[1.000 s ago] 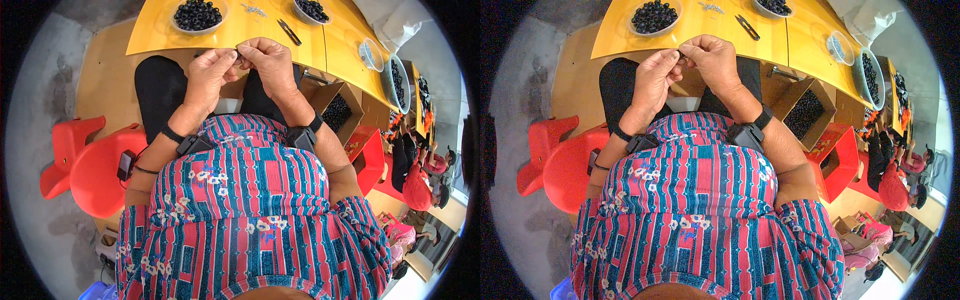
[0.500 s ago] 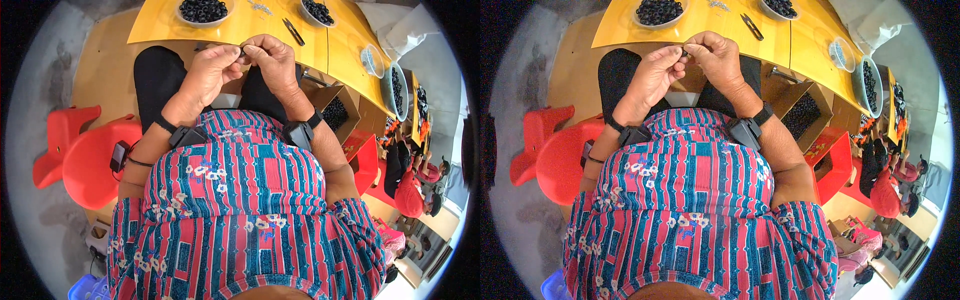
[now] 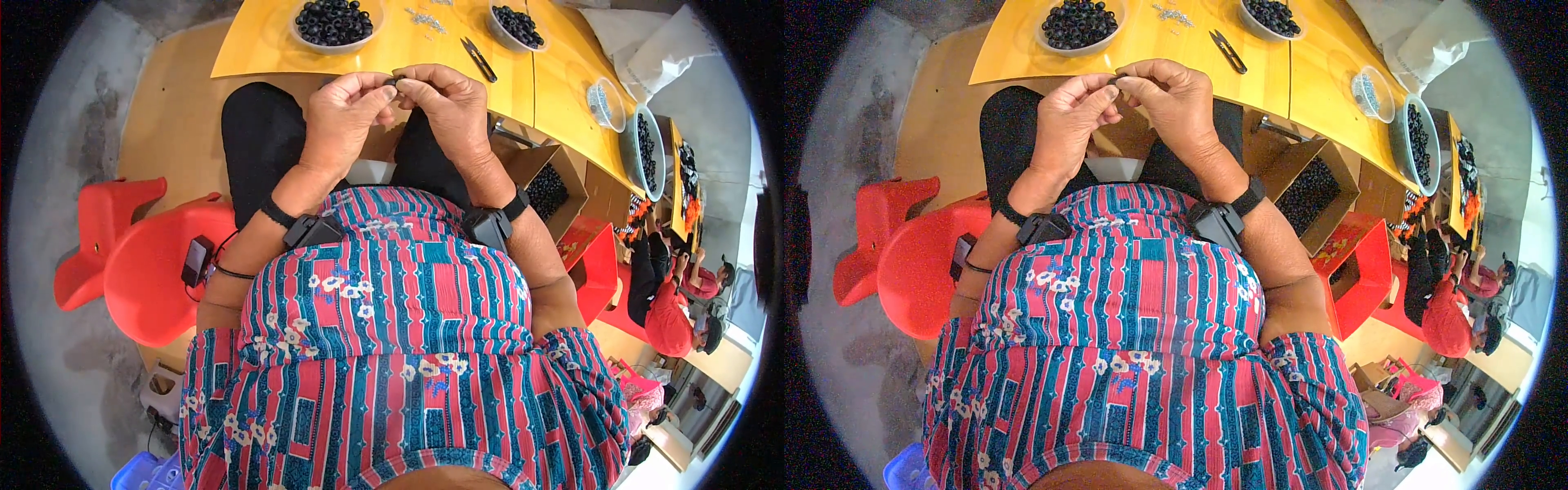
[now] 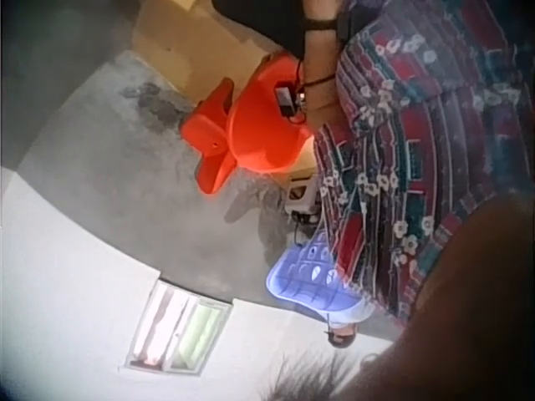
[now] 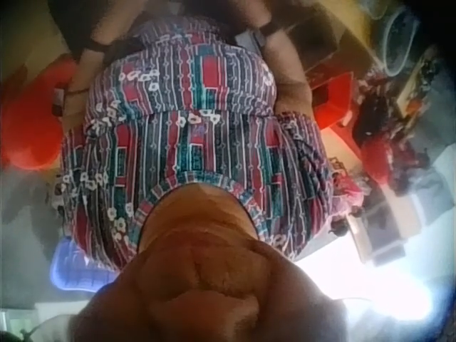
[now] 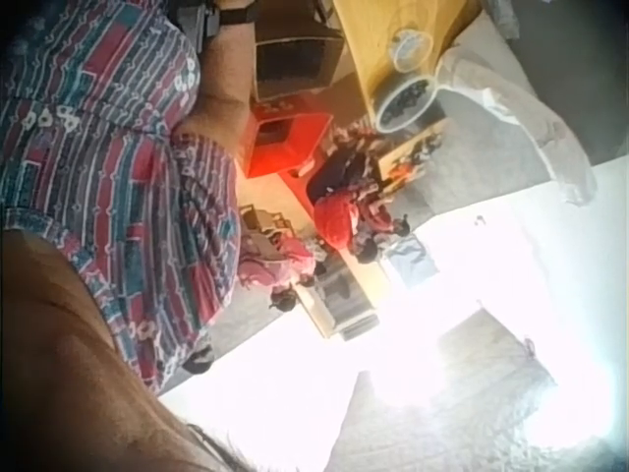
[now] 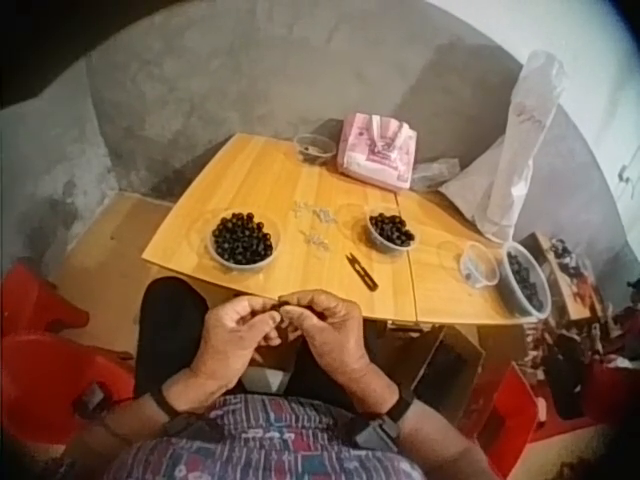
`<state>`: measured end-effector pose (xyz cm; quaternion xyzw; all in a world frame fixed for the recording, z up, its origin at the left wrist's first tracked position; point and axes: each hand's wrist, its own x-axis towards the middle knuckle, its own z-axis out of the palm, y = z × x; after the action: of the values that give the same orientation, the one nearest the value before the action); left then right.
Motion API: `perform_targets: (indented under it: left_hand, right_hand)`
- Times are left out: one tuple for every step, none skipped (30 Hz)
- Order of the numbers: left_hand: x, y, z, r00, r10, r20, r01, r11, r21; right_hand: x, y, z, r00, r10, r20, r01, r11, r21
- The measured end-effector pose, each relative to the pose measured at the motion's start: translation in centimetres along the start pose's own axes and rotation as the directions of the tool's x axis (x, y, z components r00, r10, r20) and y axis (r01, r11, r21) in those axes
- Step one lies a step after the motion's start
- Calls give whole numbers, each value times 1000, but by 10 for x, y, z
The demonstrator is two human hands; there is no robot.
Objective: The person assembles small components by picking up a fastener and a black piece from the table and pressing the fastener into the piece by hand.
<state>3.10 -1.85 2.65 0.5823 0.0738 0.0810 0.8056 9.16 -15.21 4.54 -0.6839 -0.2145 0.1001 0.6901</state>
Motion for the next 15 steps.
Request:
perform_targets:
  left_hand:
    - [0,-1,0,1000,14,-2,-14,1000,26]
    - [0,0,0,1000,28,-3,-28,998,52]
    - [0,0,1,1000,29,-3,-28,998,52]
    - [-1,1,3,1000,-1,-12,2,1000,15]
    - [-1,3,5,999,-31,-21,30,999,-21]
    - [-1,1,5,999,-30,-23,29,999,-22]
    - [-1,-2,4,998,-53,-20,51,994,-97]
    - [-1,-2,5,997,-77,-16,73,983,-171]
    - [0,-2,6,997,-76,-17,72,983,-172]
    - [0,-2,8,994,-104,-11,99,968,-230]
    - [0,-1,8,991,-133,-4,126,949,-289]
    - [0,-2,8,991,-133,-6,126,948,-291]
    - [0,-2,8,990,-144,-2,136,940,-312]
    - [0,-3,7,988,-154,3,146,932,-332]
    - [0,-3,6,988,-153,2,145,932,-333]
  right_hand:
    - [-1,0,2,999,-30,-19,28,998,-60]
    - [-1,0,3,997,-60,-37,55,991,-119]
    - [-1,2,4,997,-60,-37,56,991,-120]
    - [-1,5,5,992,-117,-52,106,980,-165]
    - [0,8,6,983,-174,-64,157,965,-211]
    - [0,10,7,983,-174,-61,157,965,-211]
    - [0,13,9,974,-207,-88,181,954,-238]
    - [0,15,10,964,-241,-115,204,942,-265]
    - [1,17,10,964,-241,-113,205,942,-265]
    - [2,19,11,958,-254,-135,214,943,-254]
    - [2,19,12,951,-266,-156,224,944,-242]
    - [1,17,13,952,-264,-153,223,944,-242]
    - [0,15,14,959,-228,-167,194,960,-200]
    - [-1,13,15,965,-192,-180,164,974,-157]
    - [0,12,15,965,-192,-179,164,974,-158]
